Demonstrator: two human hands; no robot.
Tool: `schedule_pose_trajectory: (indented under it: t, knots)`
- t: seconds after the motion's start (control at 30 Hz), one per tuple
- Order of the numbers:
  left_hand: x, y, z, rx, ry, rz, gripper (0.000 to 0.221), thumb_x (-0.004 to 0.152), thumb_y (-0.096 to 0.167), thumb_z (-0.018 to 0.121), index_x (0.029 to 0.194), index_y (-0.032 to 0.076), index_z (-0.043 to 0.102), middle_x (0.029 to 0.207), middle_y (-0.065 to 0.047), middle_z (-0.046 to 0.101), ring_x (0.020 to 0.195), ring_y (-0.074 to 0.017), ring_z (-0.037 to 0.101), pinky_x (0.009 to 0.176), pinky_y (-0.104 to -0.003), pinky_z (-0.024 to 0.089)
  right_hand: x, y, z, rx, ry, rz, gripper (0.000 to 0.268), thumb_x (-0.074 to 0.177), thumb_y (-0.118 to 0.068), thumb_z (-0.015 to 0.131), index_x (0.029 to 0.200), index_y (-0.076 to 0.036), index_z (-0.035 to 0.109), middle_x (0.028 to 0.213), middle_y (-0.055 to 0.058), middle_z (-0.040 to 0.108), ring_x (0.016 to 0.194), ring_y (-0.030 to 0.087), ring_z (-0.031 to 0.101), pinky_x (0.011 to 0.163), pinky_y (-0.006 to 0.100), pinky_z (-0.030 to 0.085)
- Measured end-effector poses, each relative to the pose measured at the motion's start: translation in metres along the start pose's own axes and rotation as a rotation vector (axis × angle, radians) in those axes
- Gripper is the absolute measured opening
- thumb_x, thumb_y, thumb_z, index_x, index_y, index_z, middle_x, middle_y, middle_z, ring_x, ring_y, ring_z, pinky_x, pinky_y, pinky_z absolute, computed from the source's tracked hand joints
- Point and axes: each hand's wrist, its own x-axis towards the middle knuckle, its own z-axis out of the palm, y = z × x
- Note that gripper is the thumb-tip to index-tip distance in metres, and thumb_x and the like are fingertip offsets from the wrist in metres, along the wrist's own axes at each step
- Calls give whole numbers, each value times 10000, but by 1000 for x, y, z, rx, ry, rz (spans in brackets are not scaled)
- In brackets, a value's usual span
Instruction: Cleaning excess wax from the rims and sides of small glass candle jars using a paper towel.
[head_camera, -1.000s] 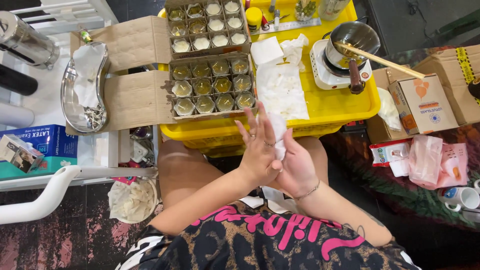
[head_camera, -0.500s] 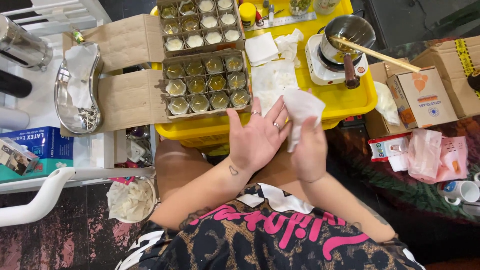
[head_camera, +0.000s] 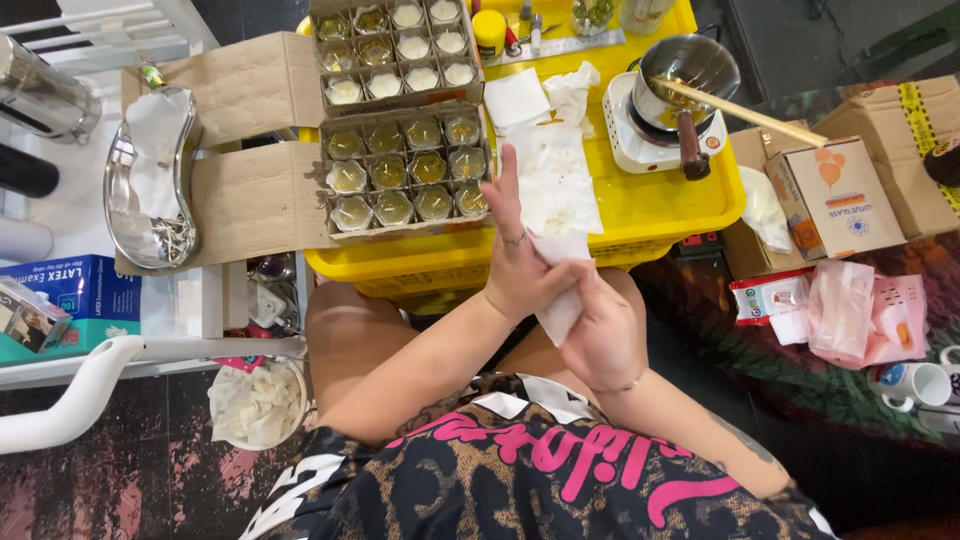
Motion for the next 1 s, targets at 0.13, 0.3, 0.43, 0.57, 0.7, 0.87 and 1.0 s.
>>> schedule_pose_trajectory:
  t: [0.13, 0.3, 0.43, 0.57, 0.7, 0.87, 1.0]
  knots:
    - [-2, 8, -15, 135, -66, 8, 1308, 901, 463, 814, 1667, 327, -238, 1776, -223, -17, 1646, -327, 104, 1328, -458, 240, -1, -18, -11, 52, 115, 123, 542, 1088, -341, 342, 1443, 39, 495, 1426, 125, 601, 1350, 274, 521, 1156, 419, 388]
    - [-29, 14, -20, 113, -144, -511, 1264, 813, 185, 850, 1703, 206, -47, 1738, -229, 290, 1581, -365, 405, 1174, -436, 477, 4, -29, -42, 429, -562, -93, 539, 1318, -330, 270, 1238, 108, 572, 1207, 192, 661, 1331, 350, 532, 1337, 460, 301]
    - [-26, 35, -19, -57, -127, -665, 1099, 854, 210, 833, 1660, 151, 89, 1642, -184, 379, 1466, -304, 472, 1068, -365, 492, 16, -46, -31, 519, -673, -37, 490, 1340, -286, 248, 1277, 79, 570, 1236, 180, 662, 1272, 321, 570, 1312, 432, 334]
    - [-30, 36, -23, -80, -130, -722, 412, 1036, 170, 698, 1412, 37, 598, 1392, -136, 639, 1196, -190, 657, 993, -297, 553, 17, -53, -8, 159, 105, 158, 527, 1111, -352, 313, 1472, -4, 475, 1427, 135, 586, 1335, 302, 522, 1139, 480, 391]
    - [-30, 44, -30, -50, -33, -631, 234, 1085, 157, 664, 1239, -12, 718, 1129, -75, 709, 993, -112, 681, 905, -266, 554, 15, -43, -10, -178, 31, 85, 503, 1068, -237, 401, 1479, 37, 497, 1486, 134, 558, 1375, 239, 526, 1178, 395, 381]
    - [-35, 32, -35, -469, 155, -776, 206, 1079, 152, 602, 1209, -1, 648, 1089, -11, 705, 969, -68, 629, 894, -236, 522, 13, -37, -42, -525, -29, -90, 271, 1032, -63, 620, 1243, 100, 666, 1386, 101, 570, 1272, 177, 549, 1111, 340, 434]
    - [-39, 36, -38, -491, 183, -783, 251, 1126, 214, 505, 1180, 21, 657, 1062, 22, 673, 944, -28, 568, 861, -202, 481, 15, -36, -52, -707, -42, -195, 155, 991, 16, 704, 1104, 122, 712, 1244, 93, 622, 1179, 153, 581, 1044, 293, 457]
